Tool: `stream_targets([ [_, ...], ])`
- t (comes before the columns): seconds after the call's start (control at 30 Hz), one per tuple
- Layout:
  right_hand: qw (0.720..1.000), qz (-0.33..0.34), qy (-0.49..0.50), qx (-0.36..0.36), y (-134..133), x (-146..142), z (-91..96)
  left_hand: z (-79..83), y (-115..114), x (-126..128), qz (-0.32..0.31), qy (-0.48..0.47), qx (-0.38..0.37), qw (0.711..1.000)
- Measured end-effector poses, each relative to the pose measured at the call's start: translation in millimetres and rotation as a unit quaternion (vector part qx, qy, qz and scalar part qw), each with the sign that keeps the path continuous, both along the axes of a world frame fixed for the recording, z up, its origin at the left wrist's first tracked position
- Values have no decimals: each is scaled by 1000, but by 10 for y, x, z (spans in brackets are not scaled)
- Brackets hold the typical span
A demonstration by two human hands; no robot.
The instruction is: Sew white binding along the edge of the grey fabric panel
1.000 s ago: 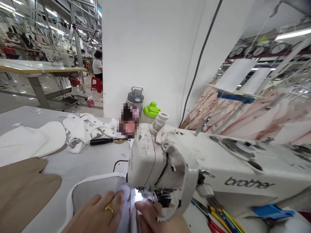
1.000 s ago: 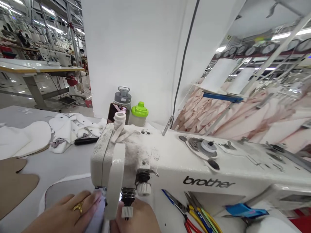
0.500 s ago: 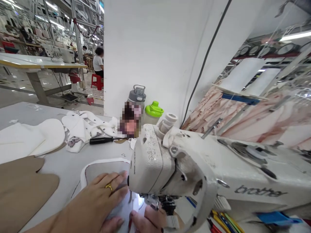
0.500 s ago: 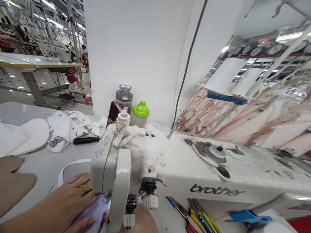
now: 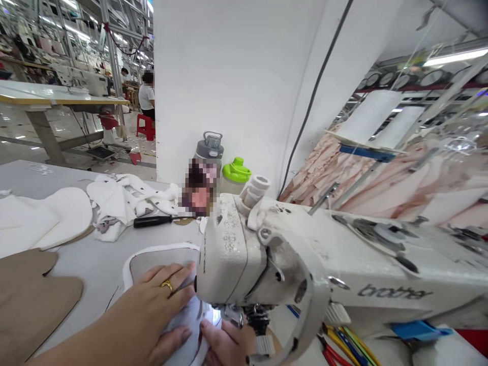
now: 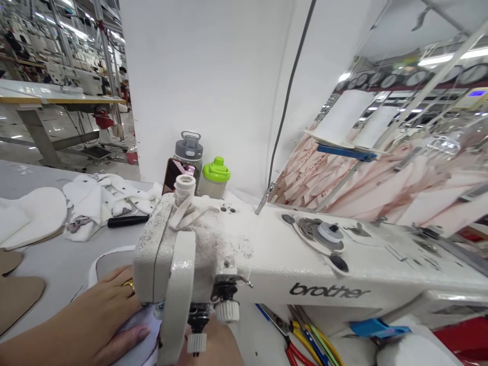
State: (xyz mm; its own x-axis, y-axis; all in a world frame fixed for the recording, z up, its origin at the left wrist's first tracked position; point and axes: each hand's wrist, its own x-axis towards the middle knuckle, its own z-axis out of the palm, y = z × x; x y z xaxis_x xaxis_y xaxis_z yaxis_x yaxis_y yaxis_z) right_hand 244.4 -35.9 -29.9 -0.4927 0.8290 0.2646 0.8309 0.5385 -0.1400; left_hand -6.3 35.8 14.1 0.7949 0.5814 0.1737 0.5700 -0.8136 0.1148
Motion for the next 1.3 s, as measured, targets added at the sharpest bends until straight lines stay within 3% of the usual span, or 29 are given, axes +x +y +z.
stream_targets([
  [0.1, 999, -23, 33, 29, 44, -70, -43, 42, 1, -10, 2, 9, -26, 1000],
  [0.2, 998, -4, 36, 58, 57, -111, -33, 76, 6, -5, 7, 9, -44, 999],
  [0.37, 999, 2, 21, 50, 68, -65, 67, 52, 14, 13, 20, 20, -64, 998],
  [0.53, 989, 72, 125, -14, 141, 2, 303, 0, 11, 22, 29, 30, -67, 997],
  [0.7, 967, -14, 216, -134, 145, 63, 521, 44, 30, 26, 29, 14, -71, 997],
  [0.83, 963, -45, 214, -156, 153, 105, 560, 31, 17, 44, 32, 7, -61, 998],
  [0.97, 976, -7, 181, -120, 147, 99, 496, -23, -19, 85, 49, 9, -57, 997],
  [1.07, 984, 10, 140, -108, 142, 9, 334, 21, -25, 82, 41, -2, -65, 997],
  [1.17, 988, -14, 113, -102, 138, -78, 160, 174, -19, 11, -40, -19, -100, 994],
  [1.23, 996, 17, 72, -49, 127, -76, 93, 289, -11, -58, -89, -14, -131, 987],
  [1.3, 997, 65, 21, 19, 107, -28, 77, 371, 2, -119, -99, -12, -147, 984],
])
